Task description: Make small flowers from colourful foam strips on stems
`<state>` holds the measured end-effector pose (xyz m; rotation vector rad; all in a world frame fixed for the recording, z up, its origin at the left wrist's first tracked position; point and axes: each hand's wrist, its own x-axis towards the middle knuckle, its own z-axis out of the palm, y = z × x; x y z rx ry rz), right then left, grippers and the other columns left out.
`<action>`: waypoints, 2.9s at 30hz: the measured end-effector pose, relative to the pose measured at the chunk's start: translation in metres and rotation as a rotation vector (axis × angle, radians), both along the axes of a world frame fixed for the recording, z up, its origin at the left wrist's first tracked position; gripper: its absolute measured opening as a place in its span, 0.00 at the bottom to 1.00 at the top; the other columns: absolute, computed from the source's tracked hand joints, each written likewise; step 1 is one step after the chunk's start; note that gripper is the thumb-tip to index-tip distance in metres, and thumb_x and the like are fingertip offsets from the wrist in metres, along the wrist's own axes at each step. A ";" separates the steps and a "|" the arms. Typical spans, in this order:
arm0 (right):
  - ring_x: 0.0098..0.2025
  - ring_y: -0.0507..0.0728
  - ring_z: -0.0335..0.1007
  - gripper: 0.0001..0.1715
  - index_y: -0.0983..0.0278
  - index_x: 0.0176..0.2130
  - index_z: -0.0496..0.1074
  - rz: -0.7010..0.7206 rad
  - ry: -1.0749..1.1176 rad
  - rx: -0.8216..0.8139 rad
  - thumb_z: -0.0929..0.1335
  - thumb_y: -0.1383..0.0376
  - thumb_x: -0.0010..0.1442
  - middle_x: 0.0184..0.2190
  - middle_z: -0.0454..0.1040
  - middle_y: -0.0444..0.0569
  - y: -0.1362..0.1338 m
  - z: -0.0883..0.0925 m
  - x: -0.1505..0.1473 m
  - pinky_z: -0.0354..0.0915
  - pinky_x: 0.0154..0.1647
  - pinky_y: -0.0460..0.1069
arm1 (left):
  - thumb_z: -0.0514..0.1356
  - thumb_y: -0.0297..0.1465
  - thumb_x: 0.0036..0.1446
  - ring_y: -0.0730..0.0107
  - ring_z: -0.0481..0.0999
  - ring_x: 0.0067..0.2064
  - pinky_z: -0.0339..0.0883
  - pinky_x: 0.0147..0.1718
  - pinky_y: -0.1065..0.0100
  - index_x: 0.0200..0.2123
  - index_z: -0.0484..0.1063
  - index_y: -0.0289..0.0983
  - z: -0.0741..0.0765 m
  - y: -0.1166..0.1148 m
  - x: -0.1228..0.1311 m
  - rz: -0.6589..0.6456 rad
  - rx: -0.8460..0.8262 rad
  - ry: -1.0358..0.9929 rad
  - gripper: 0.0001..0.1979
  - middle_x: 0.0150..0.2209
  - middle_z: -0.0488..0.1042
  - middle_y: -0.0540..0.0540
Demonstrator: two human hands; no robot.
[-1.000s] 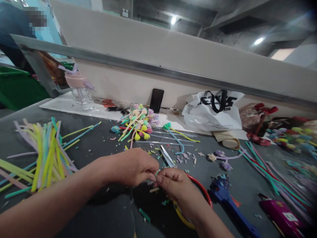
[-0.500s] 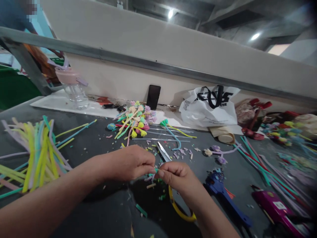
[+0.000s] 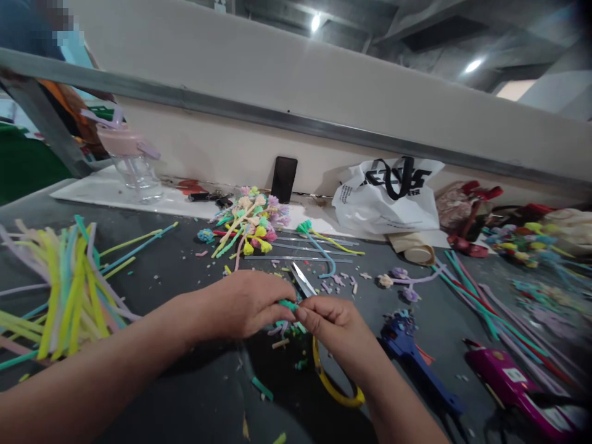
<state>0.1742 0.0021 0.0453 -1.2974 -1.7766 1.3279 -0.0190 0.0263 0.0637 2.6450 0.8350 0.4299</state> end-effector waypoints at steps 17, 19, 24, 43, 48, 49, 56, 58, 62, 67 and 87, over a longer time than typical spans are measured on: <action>0.24 0.51 0.59 0.16 0.64 0.25 0.73 0.111 -0.257 0.376 0.63 0.60 0.59 0.19 0.62 0.42 0.012 0.004 0.021 0.54 0.26 0.45 | 0.52 0.26 0.54 0.77 0.60 0.23 0.48 0.23 0.73 0.19 0.61 0.36 0.038 0.005 -0.029 0.109 0.019 0.176 0.12 0.20 0.60 0.54; 0.23 0.50 0.56 0.17 0.63 0.22 0.71 0.101 -0.246 0.372 0.63 0.62 0.59 0.18 0.59 0.41 0.011 0.004 0.017 0.52 0.25 0.45 | 0.52 0.26 0.54 0.77 0.60 0.23 0.49 0.24 0.73 0.19 0.61 0.36 0.033 0.009 -0.031 0.109 0.022 0.156 0.12 0.20 0.60 0.54; 0.24 0.51 0.56 0.18 0.63 0.23 0.72 0.137 -0.192 0.264 0.63 0.59 0.59 0.18 0.61 0.41 0.013 0.007 0.019 0.53 0.25 0.45 | 0.50 0.29 0.57 0.77 0.63 0.25 0.52 0.25 0.74 0.23 0.66 0.36 0.032 0.016 -0.038 0.121 -0.019 0.081 0.12 0.21 0.64 0.53; 0.23 0.51 0.67 0.10 0.66 0.29 0.71 -0.010 0.552 -0.182 0.70 0.60 0.52 0.19 0.72 0.44 -0.004 -0.010 -0.008 0.62 0.30 0.46 | 0.56 0.29 0.53 0.75 0.68 0.30 0.61 0.29 0.74 0.29 0.71 0.34 0.015 -0.003 0.005 0.245 -0.443 -0.423 0.06 0.27 0.68 0.52; 0.26 0.53 0.67 0.15 0.66 0.26 0.71 0.030 0.498 -0.185 0.68 0.57 0.54 0.21 0.72 0.46 -0.007 -0.011 -0.015 0.62 0.33 0.47 | 0.57 0.33 0.52 0.76 0.68 0.24 0.61 0.24 0.73 0.26 0.68 0.34 0.002 -0.009 0.017 0.272 -0.758 -0.632 0.08 0.26 0.66 0.53; 0.27 0.53 0.66 0.16 0.67 0.26 0.71 0.054 0.471 -0.178 0.67 0.56 0.55 0.21 0.71 0.46 -0.006 -0.011 -0.015 0.62 0.34 0.47 | 0.57 0.34 0.52 0.77 0.68 0.23 0.61 0.23 0.73 0.27 0.67 0.35 0.000 -0.009 0.018 0.249 -0.850 -0.660 0.08 0.25 0.66 0.53; 0.34 0.53 0.65 0.10 0.62 0.36 0.72 -0.218 0.545 0.003 0.69 0.60 0.53 0.30 0.71 0.44 0.003 -0.014 -0.005 0.60 0.38 0.46 | 0.55 0.31 0.55 0.77 0.69 0.29 0.61 0.33 0.72 0.28 0.66 0.34 -0.009 -0.004 0.014 0.130 -0.985 -0.768 0.07 0.26 0.70 0.51; 0.36 0.53 0.65 0.11 0.60 0.38 0.72 -0.212 0.603 0.015 0.70 0.61 0.53 0.33 0.71 0.45 0.004 -0.017 -0.004 0.60 0.40 0.46 | 0.54 0.32 0.56 0.78 0.68 0.25 0.60 0.29 0.72 0.28 0.64 0.35 -0.013 -0.004 0.015 0.110 -1.040 -0.714 0.07 0.24 0.68 0.53; 0.31 0.51 0.63 0.07 0.61 0.33 0.74 -0.215 0.583 0.018 0.71 0.63 0.50 0.28 0.71 0.43 0.002 -0.021 -0.005 0.59 0.34 0.45 | 0.55 0.36 0.55 0.80 0.61 0.18 0.55 0.20 0.75 0.28 0.61 0.36 -0.019 -0.006 0.019 0.160 -1.090 -0.663 0.10 0.20 0.62 0.57; 0.28 0.50 0.59 0.06 0.63 0.29 0.73 -0.249 0.580 0.016 0.72 0.63 0.49 0.24 0.68 0.41 0.002 -0.021 -0.005 0.56 0.29 0.44 | 0.56 0.38 0.52 0.80 0.55 0.21 0.48 0.19 0.75 0.24 0.63 0.35 -0.013 -0.008 0.021 0.249 -0.945 -0.612 0.13 0.19 0.59 0.56; 0.25 0.51 0.59 0.12 0.64 0.22 0.66 -0.418 0.362 0.338 0.68 0.62 0.53 0.20 0.64 0.41 -0.007 -0.035 -0.017 0.55 0.27 0.45 | 0.56 0.31 0.44 0.81 0.46 0.16 0.36 0.15 0.74 0.20 0.63 0.36 -0.004 -0.030 0.039 0.563 -1.193 -0.698 0.06 0.14 0.55 0.58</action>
